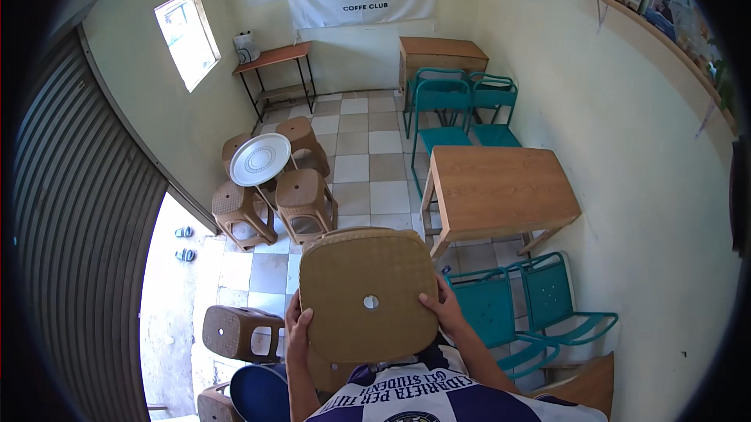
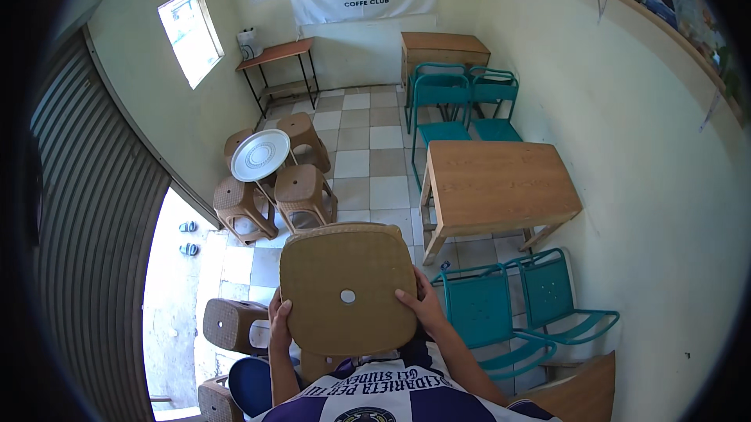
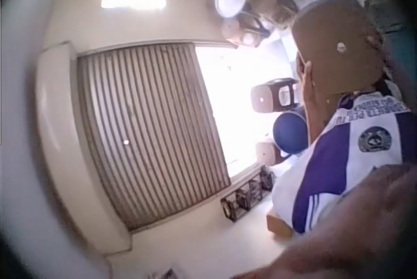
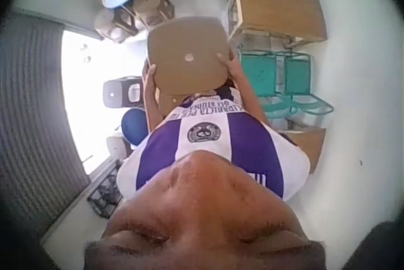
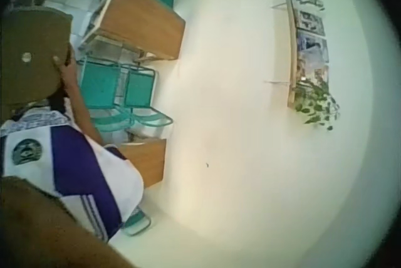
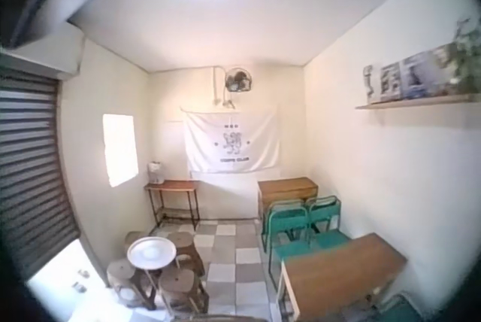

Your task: Moving and arranging plastic stools in a seating area.

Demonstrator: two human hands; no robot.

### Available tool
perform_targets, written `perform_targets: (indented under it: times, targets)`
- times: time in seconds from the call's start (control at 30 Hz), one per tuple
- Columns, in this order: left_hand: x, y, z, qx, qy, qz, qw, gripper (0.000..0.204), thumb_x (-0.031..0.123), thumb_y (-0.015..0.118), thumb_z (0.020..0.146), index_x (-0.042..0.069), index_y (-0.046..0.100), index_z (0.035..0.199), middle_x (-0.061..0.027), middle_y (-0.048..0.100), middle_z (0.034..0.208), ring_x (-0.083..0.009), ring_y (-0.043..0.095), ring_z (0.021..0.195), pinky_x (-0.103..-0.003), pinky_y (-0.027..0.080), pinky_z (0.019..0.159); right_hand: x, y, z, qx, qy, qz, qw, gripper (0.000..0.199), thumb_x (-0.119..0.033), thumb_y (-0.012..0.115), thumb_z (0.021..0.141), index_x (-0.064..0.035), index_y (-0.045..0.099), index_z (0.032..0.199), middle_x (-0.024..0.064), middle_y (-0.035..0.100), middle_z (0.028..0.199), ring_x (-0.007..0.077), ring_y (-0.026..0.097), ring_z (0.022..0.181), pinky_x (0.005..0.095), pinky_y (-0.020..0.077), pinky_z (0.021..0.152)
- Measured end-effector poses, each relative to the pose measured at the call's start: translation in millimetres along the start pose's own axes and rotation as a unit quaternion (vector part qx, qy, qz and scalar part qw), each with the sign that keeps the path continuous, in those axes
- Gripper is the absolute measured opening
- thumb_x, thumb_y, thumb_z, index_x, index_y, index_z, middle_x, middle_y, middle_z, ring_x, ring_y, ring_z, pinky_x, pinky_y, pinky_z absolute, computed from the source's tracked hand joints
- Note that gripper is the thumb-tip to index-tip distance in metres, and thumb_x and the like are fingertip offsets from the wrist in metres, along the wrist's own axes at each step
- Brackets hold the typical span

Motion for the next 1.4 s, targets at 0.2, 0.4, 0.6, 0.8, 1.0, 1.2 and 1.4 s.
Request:
perform_targets:
  times: [0.2, 0.4, 0.6, 0.8, 1.0, 1.2, 1.4]
  targets:
    - [-26, 8, 52, 0.026, -0.018, -0.019, 0.999, 0.086, 0.047, 0.071, 0.081, -0.005, 0.042, 0.143, -0.0148, 0.056, 0.134, -0.0223, 0.054, 0.123, -0.033, 0.041, 0.104, -17, -13, 68, -0.001, 0.010, -0.006, 1.000, 0.090, -0.022, 0.079, 0.083, 0.0012, 0.025, 0.152, 0.0178, 0.040, 0.149, 0.0262, 0.040, 0.138, 0.0380, 0.0329, 0.114]
    - [-27, 40, 127, 0.027, -0.018, -0.018, 0.999, 0.082, 0.043, 0.069, 0.083, -0.005, 0.041, 0.143, -0.0151, 0.055, 0.135, -0.0226, 0.052, 0.125, -0.033, 0.040, 0.106, -40, -41, 146, -0.011, 0.036, -0.010, 0.999, 0.091, -0.023, 0.078, 0.084, 0.0001, 0.024, 0.153, 0.0181, 0.039, 0.150, 0.0269, 0.040, 0.139, 0.0385, 0.0318, 0.115]
    - [-28, 72, 207, 0.035, -0.016, -0.007, 0.999, 0.081, 0.041, 0.069, 0.083, -0.005, 0.041, 0.143, -0.0150, 0.055, 0.134, -0.0225, 0.052, 0.125, -0.033, 0.040, 0.105, -71, -68, 227, -0.021, 0.007, -0.028, 0.999, 0.087, -0.023, 0.077, 0.085, 0.0000, 0.027, 0.152, 0.0176, 0.040, 0.150, 0.0267, 0.039, 0.139, 0.0383, 0.0321, 0.115]
    - [-30, 106, 268, 0.055, 0.002, -0.034, 0.998, 0.079, 0.035, 0.069, 0.081, -0.006, 0.041, 0.143, -0.0155, 0.055, 0.134, -0.0230, 0.052, 0.125, -0.034, 0.040, 0.105, -108, -86, 301, -0.033, -0.005, -0.035, 0.999, 0.086, -0.021, 0.077, 0.084, 0.0003, 0.027, 0.152, 0.0175, 0.040, 0.150, 0.0262, 0.038, 0.140, 0.0383, 0.0312, 0.115]
    - [-39, 116, 331, 0.047, 0.001, -0.029, 0.998, 0.084, 0.036, 0.070, 0.078, -0.006, 0.040, 0.144, -0.0164, 0.054, 0.136, -0.0249, 0.052, 0.126, -0.035, 0.039, 0.107, -137, -91, 357, -0.039, -0.005, -0.022, 0.999, 0.089, -0.019, 0.077, 0.083, 0.0001, 0.026, 0.153, 0.0166, 0.039, 0.151, 0.0258, 0.038, 0.140, 0.0383, 0.0307, 0.116]
    - [-48, 100, 421, 0.029, -0.003, -0.032, 0.999, 0.079, 0.032, 0.068, 0.080, -0.007, 0.040, 0.143, -0.0164, 0.056, 0.134, -0.0244, 0.053, 0.125, -0.034, 0.039, 0.108, -142, -81, 429, -0.008, 0.007, -0.012, 1.000, 0.089, -0.022, 0.079, 0.083, -0.0005, 0.028, 0.152, 0.0164, 0.042, 0.149, 0.0256, 0.040, 0.139, 0.0382, 0.0311, 0.115]
    - [-32, 69, 516, 0.022, -0.013, -0.037, 0.999, 0.076, 0.031, 0.067, 0.082, -0.006, 0.041, 0.143, -0.0160, 0.056, 0.135, -0.0238, 0.053, 0.125, -0.034, 0.039, 0.108, -152, -42, 519, 0.005, 0.016, -0.041, 0.999, 0.090, -0.025, 0.082, 0.081, -0.0015, 0.030, 0.151, 0.0156, 0.044, 0.148, 0.0253, 0.041, 0.138, 0.0383, 0.0322, 0.115]
Point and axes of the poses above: each hand's wrist, its own z-axis towards the middle knuckle, its own y-axis out of the palm, x = y × z, the point moved 3 cm from there along z, towards the middle knuckle
